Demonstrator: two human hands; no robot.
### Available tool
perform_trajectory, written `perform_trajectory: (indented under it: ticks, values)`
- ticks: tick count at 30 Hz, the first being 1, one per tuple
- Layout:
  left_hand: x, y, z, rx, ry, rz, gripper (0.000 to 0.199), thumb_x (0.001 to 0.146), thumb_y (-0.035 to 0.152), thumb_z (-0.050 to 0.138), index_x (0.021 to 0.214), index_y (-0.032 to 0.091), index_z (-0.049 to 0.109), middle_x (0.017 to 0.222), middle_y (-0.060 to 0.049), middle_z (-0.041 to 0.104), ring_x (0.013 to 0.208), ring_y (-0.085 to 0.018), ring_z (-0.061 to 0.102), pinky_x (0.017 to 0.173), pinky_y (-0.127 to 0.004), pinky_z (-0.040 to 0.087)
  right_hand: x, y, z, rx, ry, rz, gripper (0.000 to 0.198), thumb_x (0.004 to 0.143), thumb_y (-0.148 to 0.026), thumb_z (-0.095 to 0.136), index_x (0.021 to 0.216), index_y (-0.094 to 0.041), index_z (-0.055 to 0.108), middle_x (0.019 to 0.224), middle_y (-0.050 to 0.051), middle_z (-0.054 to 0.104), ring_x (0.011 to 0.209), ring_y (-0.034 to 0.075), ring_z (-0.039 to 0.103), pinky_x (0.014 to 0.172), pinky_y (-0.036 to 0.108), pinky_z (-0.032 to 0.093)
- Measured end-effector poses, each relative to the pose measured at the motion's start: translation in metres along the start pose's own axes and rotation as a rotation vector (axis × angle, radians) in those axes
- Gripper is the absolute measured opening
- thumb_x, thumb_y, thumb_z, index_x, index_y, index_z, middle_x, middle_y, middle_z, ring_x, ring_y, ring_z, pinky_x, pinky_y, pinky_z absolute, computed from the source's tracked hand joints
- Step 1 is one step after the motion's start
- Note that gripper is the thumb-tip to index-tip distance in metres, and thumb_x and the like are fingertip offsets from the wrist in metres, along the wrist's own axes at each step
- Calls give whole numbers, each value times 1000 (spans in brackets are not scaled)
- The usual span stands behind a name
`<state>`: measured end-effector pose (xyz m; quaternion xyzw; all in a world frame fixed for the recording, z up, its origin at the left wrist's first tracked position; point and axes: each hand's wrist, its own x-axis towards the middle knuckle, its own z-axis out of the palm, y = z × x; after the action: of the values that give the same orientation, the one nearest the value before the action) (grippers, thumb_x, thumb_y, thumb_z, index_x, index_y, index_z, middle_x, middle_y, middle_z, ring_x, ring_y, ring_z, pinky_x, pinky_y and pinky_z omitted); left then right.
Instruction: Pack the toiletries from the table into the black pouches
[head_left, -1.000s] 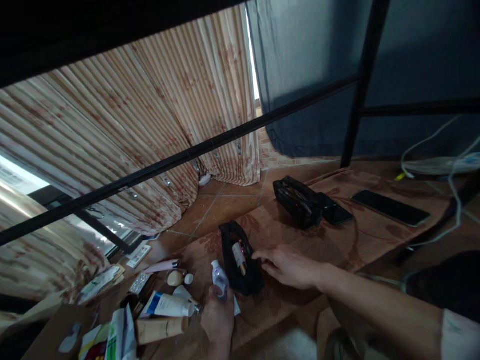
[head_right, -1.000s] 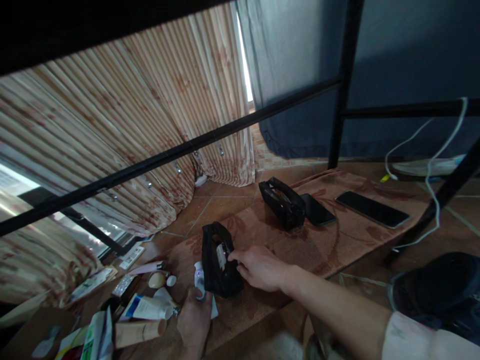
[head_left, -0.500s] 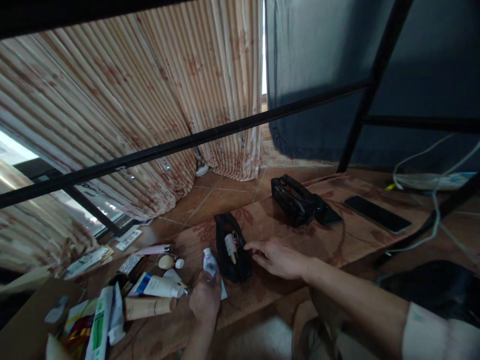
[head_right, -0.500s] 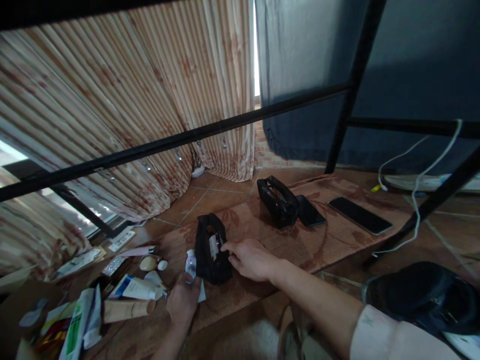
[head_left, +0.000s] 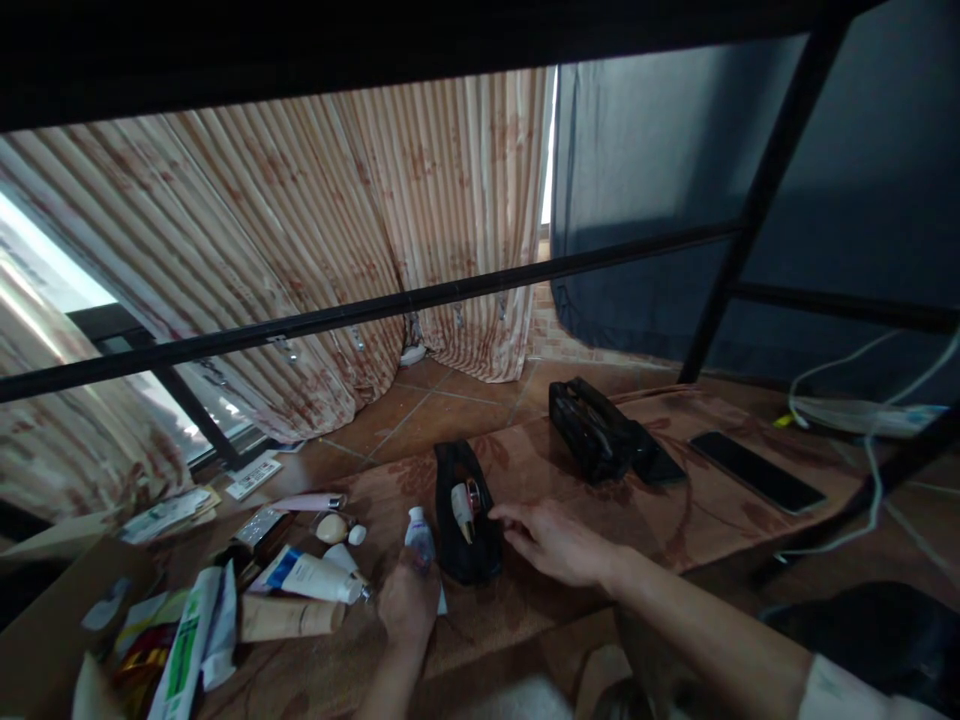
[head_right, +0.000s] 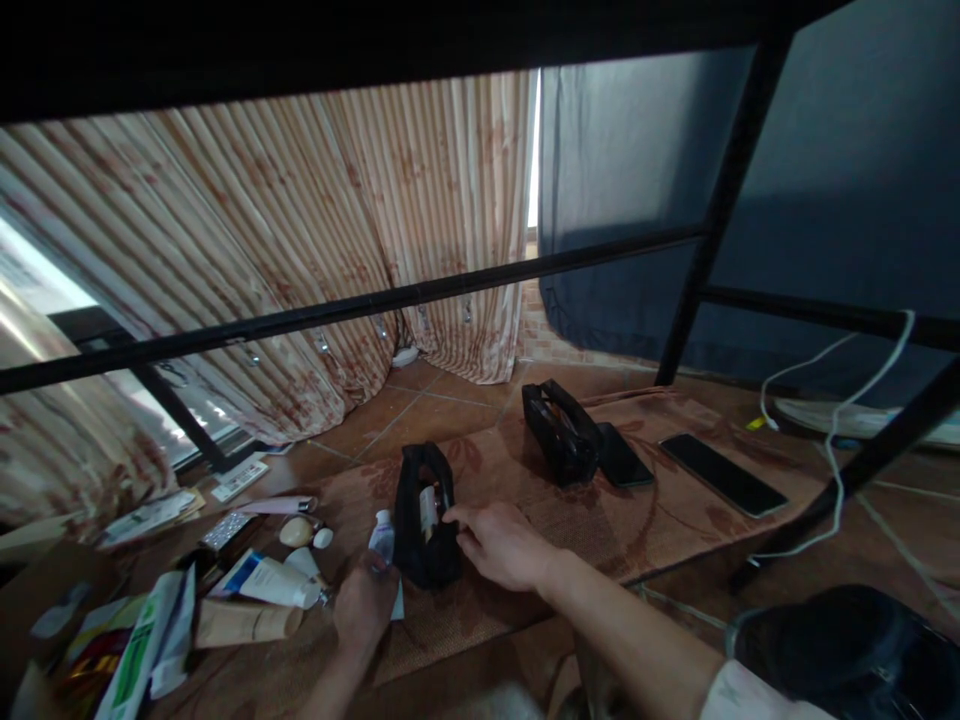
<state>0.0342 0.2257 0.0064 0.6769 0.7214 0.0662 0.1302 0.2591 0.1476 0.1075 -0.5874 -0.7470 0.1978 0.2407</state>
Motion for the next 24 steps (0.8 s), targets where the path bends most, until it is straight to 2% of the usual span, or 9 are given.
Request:
perform_trajectory:
  ticks: [7,15,20,24]
  values:
    - [6,10,-12,-37,-68,45,22,80,17,48,94,19,64,94,-17,72,97,-31,67,73,-35,46,0,0,0,-19,-21,-3,39,85,-18,47,121,-27,61,97,4,72,90,18,67,78,25,44]
    - [16,7,-12,-95,-102,48,20,80,19,50,91,18,66,91,-17,73,96,-30,68,70,-32,46,0,-1,-4,-44,-15,-20,34,85,-18,47,115,-25,62,96,3,72,88,18,67,76,25,43]
    - [30,-1,-4,-166,-153,49,16,75,19,56,86,17,67,75,-11,72,78,-24,70,60,-26,45,-1,1,-3,-27,2,-32,36,85,-18,48,118,-25,61,95,3,72,87,18,66,75,25,43]
    - [44,-7,0,-205,-215,81,8,72,15,57,74,15,66,64,-6,68,64,-19,68,51,-22,40,-1,1,-3,-24,3,-36,37,86,-17,47,119,-25,61,97,3,71,87,17,66,76,25,43]
